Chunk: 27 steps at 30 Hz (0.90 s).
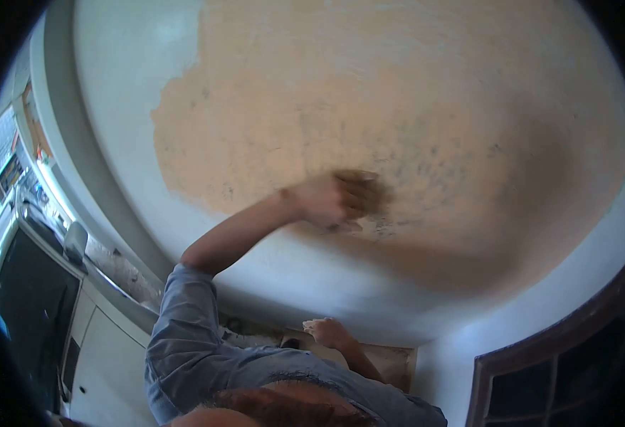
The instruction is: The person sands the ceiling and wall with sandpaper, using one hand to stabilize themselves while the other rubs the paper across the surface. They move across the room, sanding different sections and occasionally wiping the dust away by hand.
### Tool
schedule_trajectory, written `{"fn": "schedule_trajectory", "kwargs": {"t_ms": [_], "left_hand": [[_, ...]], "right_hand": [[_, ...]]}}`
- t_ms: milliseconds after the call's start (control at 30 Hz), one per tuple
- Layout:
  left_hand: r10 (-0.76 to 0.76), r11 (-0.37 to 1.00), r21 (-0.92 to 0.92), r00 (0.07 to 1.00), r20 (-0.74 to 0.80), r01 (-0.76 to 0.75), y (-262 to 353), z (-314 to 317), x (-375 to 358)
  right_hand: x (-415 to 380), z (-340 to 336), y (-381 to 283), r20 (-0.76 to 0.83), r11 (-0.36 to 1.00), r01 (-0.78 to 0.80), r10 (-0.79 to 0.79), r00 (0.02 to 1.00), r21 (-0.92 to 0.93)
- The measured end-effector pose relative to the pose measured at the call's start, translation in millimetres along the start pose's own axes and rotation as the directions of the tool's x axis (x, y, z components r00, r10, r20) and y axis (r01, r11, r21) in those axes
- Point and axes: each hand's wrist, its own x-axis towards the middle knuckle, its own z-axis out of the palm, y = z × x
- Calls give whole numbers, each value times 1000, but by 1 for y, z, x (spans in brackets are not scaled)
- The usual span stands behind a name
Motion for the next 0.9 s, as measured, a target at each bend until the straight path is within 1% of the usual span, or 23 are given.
{"fn": "schedule_trajectory", "kwargs": {"t_ms": [33,67,100,133,167,233,267,300,333,367,400,467,500,533,600,667,700,733,767,800,833,867,900], "left_hand": [[-56,996,53,969,-239,71,-5,-29,-6],[-467,883,-76,856,-222,462,-24,-49,-27],[-634,773,-280,705,-318,569,-78,-62,-42],[-215,768,200,540,-814,608,-121,-85,-48],[-449,543,29,319,-835,839,-87,-161,-7],[-379,515,30,259,-889,857,-142,-208,9],[-474,317,100,248,-845,943,-138,-206,39],[-435,326,172,309,-846,930,-131,-199,62],[-394,335,240,367,-842,911,-125,-187,83],[-324,325,424,520,-790,845,-122,-167,102],[-249,415,549,671,-698,726,-106,-142,118],[-139,679,569,842,-521,464,-66,-91,141],[-145,657,621,879,-454,428,-46,-60,147],[-148,632,672,911,-385,387,-28,-25,151],[-19,850,502,960,-278,162,1,53,146],[50,784,621,993,-103,24,47,111,123],[8,937,332,960,280,-105,66,117,117],[87,995,-10,780,620,-103,78,122,109],[7,987,-150,937,349,48,84,146,85],[-155,929,-330,985,72,170,92,165,53],[-340,897,-360,921,-192,256,92,156,30],[-426,901,-257,829,-363,350,74,169,-14],[-298,943,-155,544,-784,294,64,154,-29]], "right_hand": [[-6,1,2,-69,999,16,-14,998,34],[-11,5,4,-136,997,33,-23,991,73],[-17,10,9,-153,995,25,-10,988,98],[-24,15,18,-118,996,-42,51,992,78],[-34,20,26,-74,993,-108,112,991,57],[-48,22,31,-9,981,-188,189,982,41],[-53,22,34,45,968,-253,252,967,-4],[-60,26,40,49,964,-263,262,964,24],[-67,32,48,-15,961,-274,275,961,25],[-70,35,50,-80,957,-287,288,954,24],[-74,27,42,-78,953,-300,303,950,47],[-86,7,22,-170,926,-356,373,912,124],[-87,13,22,-165,920,-366,386,908,136],[-85,20,25,-222,927,-336,367,903,165],[-82,30,25,-284,929,-306,357,890,209],[-83,42,20,-263,921,-343,382,886,182],[-82,57,25,-263,915,-348,394,881,203],[-79,80,37,-285,920,-349,387,877,177],[-80,101,37,-295,926,-346,377,878,154],[-91,107,22,-267,922,-343,381,885,177],[-104,91,4,-251,884,-370,441,861,286],[-110,81,-4,-236,834,-394,503,832,387],[-112,93,5,-220,826,-396,506,834,400]]}}
